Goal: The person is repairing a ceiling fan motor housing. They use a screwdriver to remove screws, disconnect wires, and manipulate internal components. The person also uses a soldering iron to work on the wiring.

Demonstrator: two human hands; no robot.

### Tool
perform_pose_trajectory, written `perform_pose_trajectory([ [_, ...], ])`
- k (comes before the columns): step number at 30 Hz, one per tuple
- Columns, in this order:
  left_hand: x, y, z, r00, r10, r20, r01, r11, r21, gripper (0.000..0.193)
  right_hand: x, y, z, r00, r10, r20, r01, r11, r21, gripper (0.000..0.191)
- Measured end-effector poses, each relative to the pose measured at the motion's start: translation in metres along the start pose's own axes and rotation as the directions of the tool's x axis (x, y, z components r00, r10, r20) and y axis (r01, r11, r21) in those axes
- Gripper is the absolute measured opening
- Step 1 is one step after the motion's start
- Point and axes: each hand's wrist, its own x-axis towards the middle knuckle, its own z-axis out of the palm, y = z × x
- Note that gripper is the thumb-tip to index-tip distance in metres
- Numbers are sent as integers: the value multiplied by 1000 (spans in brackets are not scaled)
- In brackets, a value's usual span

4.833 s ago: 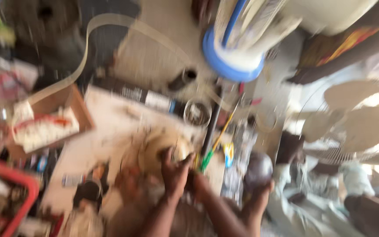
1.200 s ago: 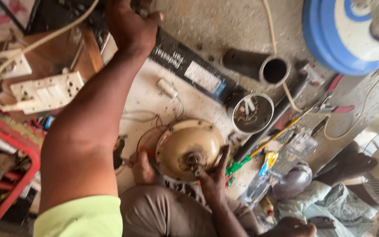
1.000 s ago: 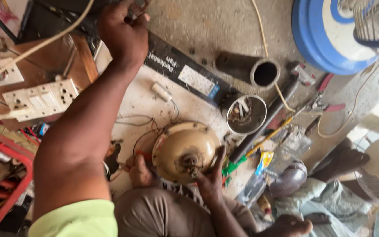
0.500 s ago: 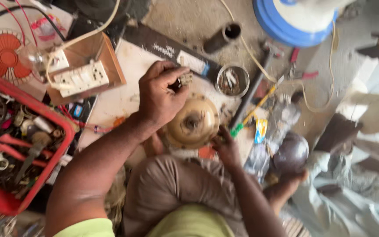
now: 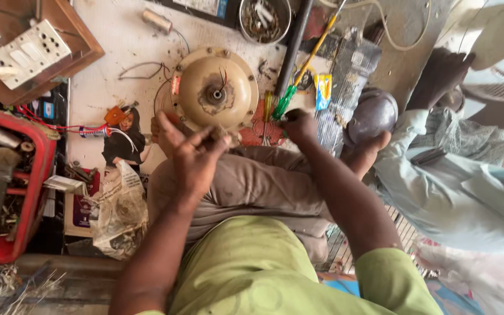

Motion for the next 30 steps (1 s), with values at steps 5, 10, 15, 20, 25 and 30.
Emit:
perform_pose_trajectory([
  [5, -14, -33, 15, 920, -383, 90, 368, 757, -540, 38, -4, -17, 9, 989, 67, -131, -75, 995, -58, 29],
  [10, -15, -51, 13, 919, -386, 86, 355, 709, -610, 36, -3, -17, -5, 961, 167, -222, -155, 985, 71, 33],
  [15, -12, -53, 14, 911, -398, 109, 374, 683, -627, 22, -15, -40, 18, 984, -149, -98, 142, 987, -73, 45],
  [20, -3, -60, 11, 894, -434, 114, 405, 671, -621, 19, -13, -50, 20, 999, 17, -50, -13, 997, 82, 58],
  [25, 4, -75, 20, 887, -439, 140, 446, 738, -507, 25, -9, -10, -10, 995, -17, 96, -37, 843, 537, 36],
  [30, 11, -77, 30, 920, -363, 148, 391, 882, -263, 40, -23, -4, -4, 889, -410, 205, -12, 427, 904, 39],
])
